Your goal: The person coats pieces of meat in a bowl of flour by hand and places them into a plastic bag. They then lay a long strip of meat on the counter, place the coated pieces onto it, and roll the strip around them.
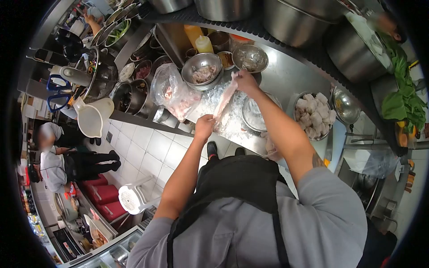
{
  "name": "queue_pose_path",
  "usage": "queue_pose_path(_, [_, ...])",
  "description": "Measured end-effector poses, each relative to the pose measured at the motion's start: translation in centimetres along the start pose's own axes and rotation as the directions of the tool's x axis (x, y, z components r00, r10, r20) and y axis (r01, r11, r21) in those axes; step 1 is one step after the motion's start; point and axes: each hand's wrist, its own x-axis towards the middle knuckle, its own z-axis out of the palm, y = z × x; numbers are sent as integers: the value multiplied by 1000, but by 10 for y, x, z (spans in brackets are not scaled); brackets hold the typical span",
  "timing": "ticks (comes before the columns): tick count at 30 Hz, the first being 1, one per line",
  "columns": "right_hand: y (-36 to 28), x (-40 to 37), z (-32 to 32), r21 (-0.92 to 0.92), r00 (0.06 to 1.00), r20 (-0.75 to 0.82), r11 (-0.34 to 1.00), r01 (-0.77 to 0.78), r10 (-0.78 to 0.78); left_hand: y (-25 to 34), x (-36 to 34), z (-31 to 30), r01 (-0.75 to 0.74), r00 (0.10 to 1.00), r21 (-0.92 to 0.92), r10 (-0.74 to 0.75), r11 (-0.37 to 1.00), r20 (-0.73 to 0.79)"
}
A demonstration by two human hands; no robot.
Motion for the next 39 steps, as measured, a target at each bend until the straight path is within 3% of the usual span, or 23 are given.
queue_pose_path(1, [-12, -3, -1, -525, 994, 9, 846, 95, -106, -26, 21, 11, 114, 993, -80, -111, 990, 42])
queue_pose_path(4, [3, 18, 2, -839, 985, 134, 516, 171, -110, -56, 49, 29, 72, 996, 198, -80, 978, 35])
queue_pose_path(8, [-5, 27, 5, -853, 989, 136, 501, 145, -53, -57, 44, 33, 39, 999, 359, -32, 932, -25])
queue_pose_path(10, [-1, 35, 3, -833, 986, 143, 527, 168, -87, -57, 41, 26, 62, 998, 284, -58, 957, -23])
queue_pose_path(14, [15, 45, -6, -859, 950, 297, 407, 311, -99, -32, 23, 14, 226, 970, 123, -235, 966, 66])
queue_pose_path(15, [14, 45, -8, -866, 949, 307, 394, 310, -72, -36, 25, 12, 78, 987, 211, -106, 974, 122])
queue_pose_path(17, [15, 43, -8, -895, 966, 249, 367, 255, -66, -45, 28, 13, 64, 982, 414, -130, 908, 134])
queue_pose_path(19, [1, 29, -7, -929, 989, 104, 344, 135, -109, -9, 13, 4, 61, 973, 624, -186, 779, 137])
queue_pose_path(20, [-4, 27, -7, -928, 987, 111, 343, 145, -116, 9, 5, -3, 54, 969, 702, -208, 710, 136])
queue_pose_path(23, [-27, 14, -1, -920, 978, 161, 339, 197, -133, 33, -4, -22, -49, 965, 843, -191, 536, 178])
queue_pose_path(26, [-66, -37, 17, -884, 964, 225, 386, 264, -143, 34, 9, -32, -211, 972, 866, 4, 454, 235])
queue_pose_path(28, [-48, -79, 34, -837, 950, 268, 448, 313, -163, 31, 24, -29, -467, 868, 772, 390, 432, 308])
queue_pose_path(29, [-29, -95, 43, -813, 933, 310, 458, 359, -182, 28, 34, -27, -595, 785, 704, 470, 389, 404])
queue_pose_path(31, [-19, -134, 61, -807, 916, 384, 439, 395, -118, 16, 49, -24, -724, 663, 653, 481, 220, 573])
queue_pose_path(32, [-12, -151, 66, -838, 912, 384, 359, 411, -148, 11, 54, -24, -779, 593, 612, 474, 134, 651])
queue_pose_path(34, [-13, -174, 73, -884, 899, 389, 195, 425, -200, 10, 56, -28, -790, 590, 599, 425, 131, 686])
queue_pose_path(35, [-16, -176, 77, -916, 934, 357, 199, 349, 9, 11, 57, -31, -792, 585, 603, 406, 97, 702])
queue_pose_path(39, [-10, -180, 82, -937, 952, 298, 169, 307, -78, 11, 54, -37, -860, 469, 507, 469, 51, 748])
